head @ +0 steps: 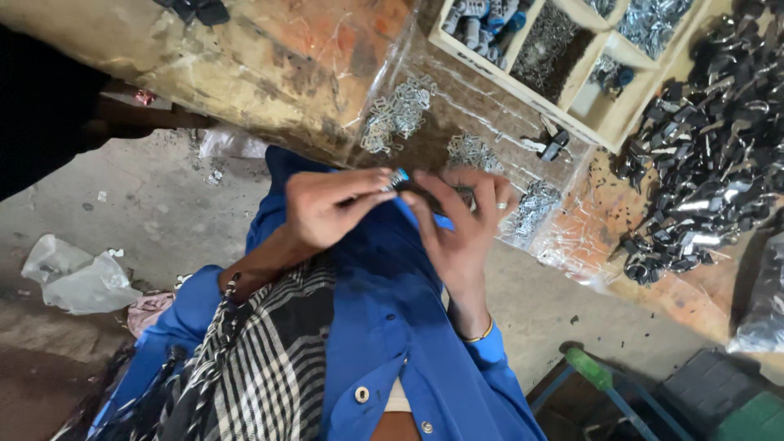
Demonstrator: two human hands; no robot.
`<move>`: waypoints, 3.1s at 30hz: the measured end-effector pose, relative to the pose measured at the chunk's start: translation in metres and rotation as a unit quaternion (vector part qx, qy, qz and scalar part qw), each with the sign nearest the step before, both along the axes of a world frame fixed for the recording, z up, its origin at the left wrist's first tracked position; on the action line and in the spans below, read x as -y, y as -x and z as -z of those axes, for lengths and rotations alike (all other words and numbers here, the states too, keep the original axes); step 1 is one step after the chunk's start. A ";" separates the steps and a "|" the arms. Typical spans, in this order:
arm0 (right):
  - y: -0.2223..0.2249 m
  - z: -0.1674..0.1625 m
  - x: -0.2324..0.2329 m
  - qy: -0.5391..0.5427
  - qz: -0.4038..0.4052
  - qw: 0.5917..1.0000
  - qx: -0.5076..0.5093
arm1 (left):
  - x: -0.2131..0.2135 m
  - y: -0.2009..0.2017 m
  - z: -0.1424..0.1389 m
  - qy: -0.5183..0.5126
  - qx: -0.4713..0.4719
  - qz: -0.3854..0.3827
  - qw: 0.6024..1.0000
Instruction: The person sits at a workbench assembling small metal components. They pick parts from a compartment tray and from piles on the bench, fit the pieces together by hand, and set completed assemblies down on the bench, repeating the process with new parts.
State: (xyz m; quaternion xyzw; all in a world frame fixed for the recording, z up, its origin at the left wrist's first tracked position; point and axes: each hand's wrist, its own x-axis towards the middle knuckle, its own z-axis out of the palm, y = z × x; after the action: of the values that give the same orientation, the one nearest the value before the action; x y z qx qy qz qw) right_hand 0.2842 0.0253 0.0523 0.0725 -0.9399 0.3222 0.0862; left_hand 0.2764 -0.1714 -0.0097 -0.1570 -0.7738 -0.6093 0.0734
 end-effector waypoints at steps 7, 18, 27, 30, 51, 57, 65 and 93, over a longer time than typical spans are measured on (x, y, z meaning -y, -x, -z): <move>0.001 0.003 0.008 -0.067 -0.089 0.993 -0.038 | 0.020 0.001 -0.002 -0.092 0.081 -0.048 0.991; -0.006 0.015 0.019 0.144 -0.008 0.989 0.044 | 0.009 -0.002 0.002 -0.030 0.077 -0.029 0.996; 0.000 0.004 0.032 0.103 0.002 0.992 0.077 | 0.021 -0.001 0.007 0.081 -0.063 0.018 0.995; 0.005 0.001 0.033 0.050 -0.040 0.997 0.050 | 0.027 0.001 0.008 0.086 -0.093 0.012 0.992; -0.014 0.014 0.022 0.161 0.000 0.986 0.044 | 0.011 -0.004 -0.006 -0.022 0.064 -0.019 0.998; -0.012 0.010 0.025 0.127 0.035 0.989 0.060 | 0.009 -0.005 -0.006 0.059 -0.027 0.010 0.998; 0.007 -0.008 -0.014 0.110 -0.062 0.985 0.115 | 0.000 0.007 -0.016 0.021 -0.062 0.082 0.995; -0.014 0.011 -0.077 0.538 0.040 0.828 0.152 | -0.046 0.018 -0.042 -0.055 -0.038 0.064 0.996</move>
State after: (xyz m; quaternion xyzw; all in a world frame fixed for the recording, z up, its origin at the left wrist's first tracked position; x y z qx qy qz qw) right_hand 0.2986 0.1018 0.0410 -0.0726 -0.6214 0.7799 -0.0194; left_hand 0.2582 -0.1251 0.0324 -0.2247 -0.7242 -0.6480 0.0721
